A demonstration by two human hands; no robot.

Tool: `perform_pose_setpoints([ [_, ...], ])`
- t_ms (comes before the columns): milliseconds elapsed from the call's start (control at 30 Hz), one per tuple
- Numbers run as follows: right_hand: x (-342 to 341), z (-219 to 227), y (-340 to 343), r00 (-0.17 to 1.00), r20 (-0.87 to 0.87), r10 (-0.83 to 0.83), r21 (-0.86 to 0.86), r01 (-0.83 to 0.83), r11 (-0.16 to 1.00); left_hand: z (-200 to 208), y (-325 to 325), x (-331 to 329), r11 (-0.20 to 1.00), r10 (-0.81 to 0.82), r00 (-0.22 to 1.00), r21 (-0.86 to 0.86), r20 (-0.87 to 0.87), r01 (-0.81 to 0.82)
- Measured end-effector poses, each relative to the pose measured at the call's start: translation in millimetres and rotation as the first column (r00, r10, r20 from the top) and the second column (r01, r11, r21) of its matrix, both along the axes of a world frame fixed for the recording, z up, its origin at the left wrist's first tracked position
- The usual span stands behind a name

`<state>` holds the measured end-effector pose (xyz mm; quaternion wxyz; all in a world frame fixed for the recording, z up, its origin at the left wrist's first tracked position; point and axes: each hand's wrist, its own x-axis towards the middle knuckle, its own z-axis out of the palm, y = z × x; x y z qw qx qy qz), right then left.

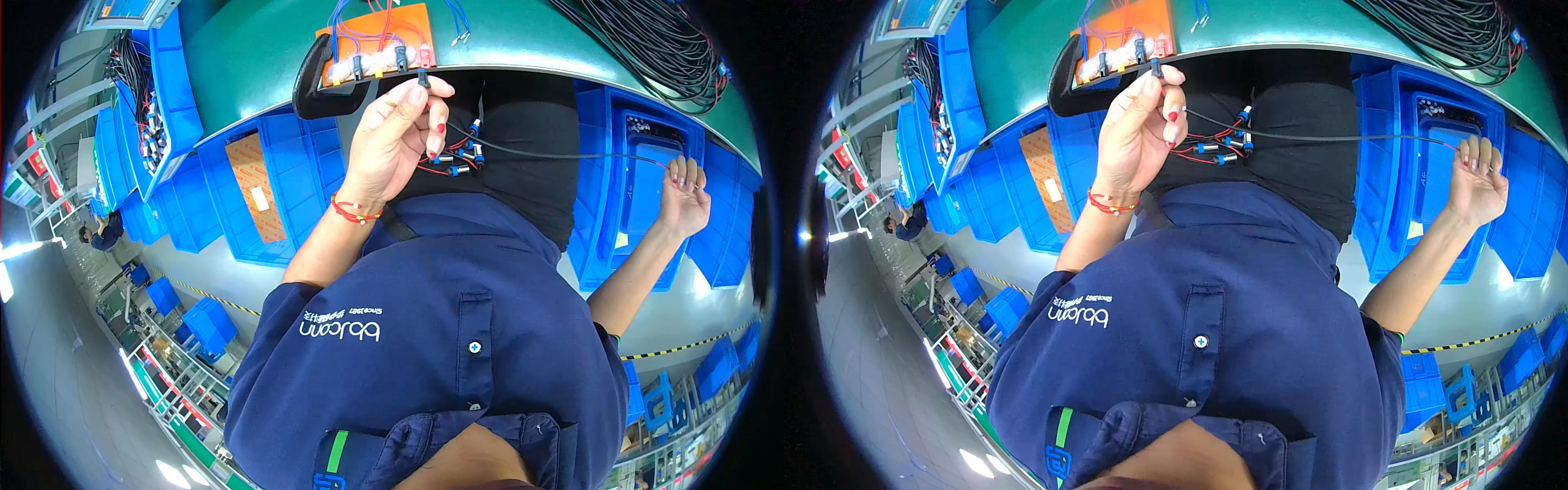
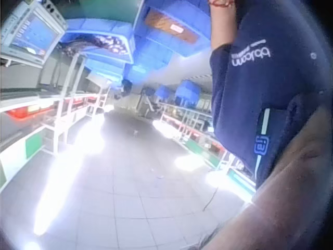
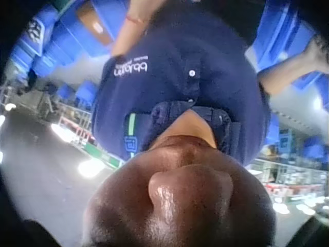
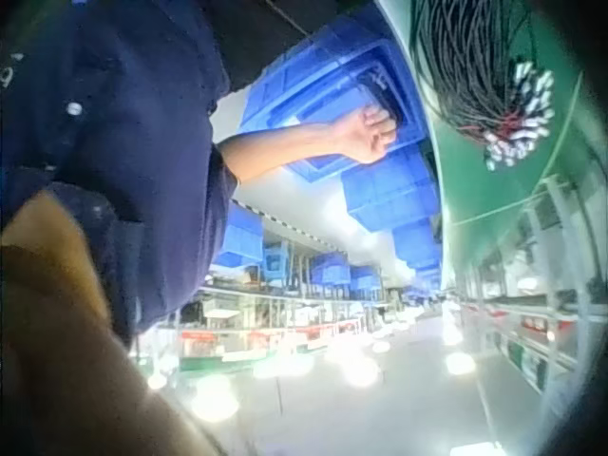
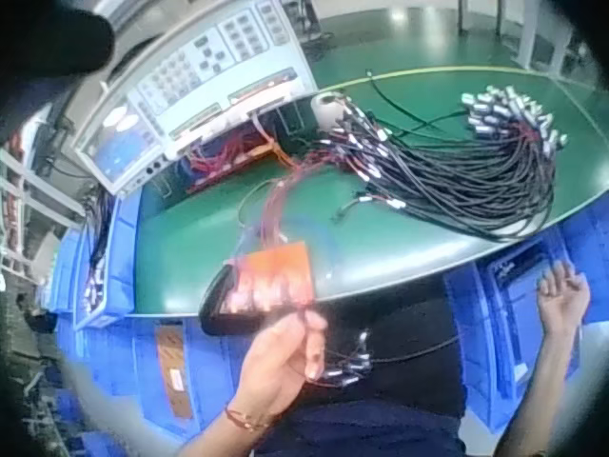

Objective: The person assembles wire harnesses by hand, connecting blue connectors to the wire harnesses at a factory workbench.

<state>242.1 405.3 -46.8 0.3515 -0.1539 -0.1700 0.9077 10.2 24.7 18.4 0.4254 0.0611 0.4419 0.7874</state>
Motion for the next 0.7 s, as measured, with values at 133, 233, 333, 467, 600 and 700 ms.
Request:
perform_pose_setpoints([
  [133,-12.2,3.3,-7.7,0.996,0.084,-0.035,-0.017,0.037,0.999,-5.5,6.2,1.4,1.0,0.01,0.999,0.011,0.041,-0.01],
  [233,-17.0,4.8,-9.1,0.997,0.035,0.071,0.025,-0.072,0.997,-7.1,7.1,3.4,0.988,-0.023,0.978,0.155,0.205,-0.009],
  [333,-18.3,5.2,-8.5,0.997,0.025,0.076,0.009,-0.076,0.997,-8.1,6.9,4.9,0.958,-0.084,0.936,0.287,0.343,-0.019],
  [467,-18.4,4.3,-8.0,0.997,0.026,0.068,-0.025,-0.067,0.997,-10.2,8.2,5.1,0.922,-0.11,0.874,0.377,0.473,-0.088],
  [600,-20.8,4.7,-9.6,0.998,0.03,0.062,-0.041,-0.061,0.997,-11.6,12.6,5.6,0.889,-0.18,0.82,0.446,0.544,-0.101],
  [700,-24.1,6.2,-11.2,0.998,0.032,0.056,-0.044,-0.055,0.998,-12.6,16.4,4.3,0.846,-0.222,0.791,0.516,0.57,-0.135],
])
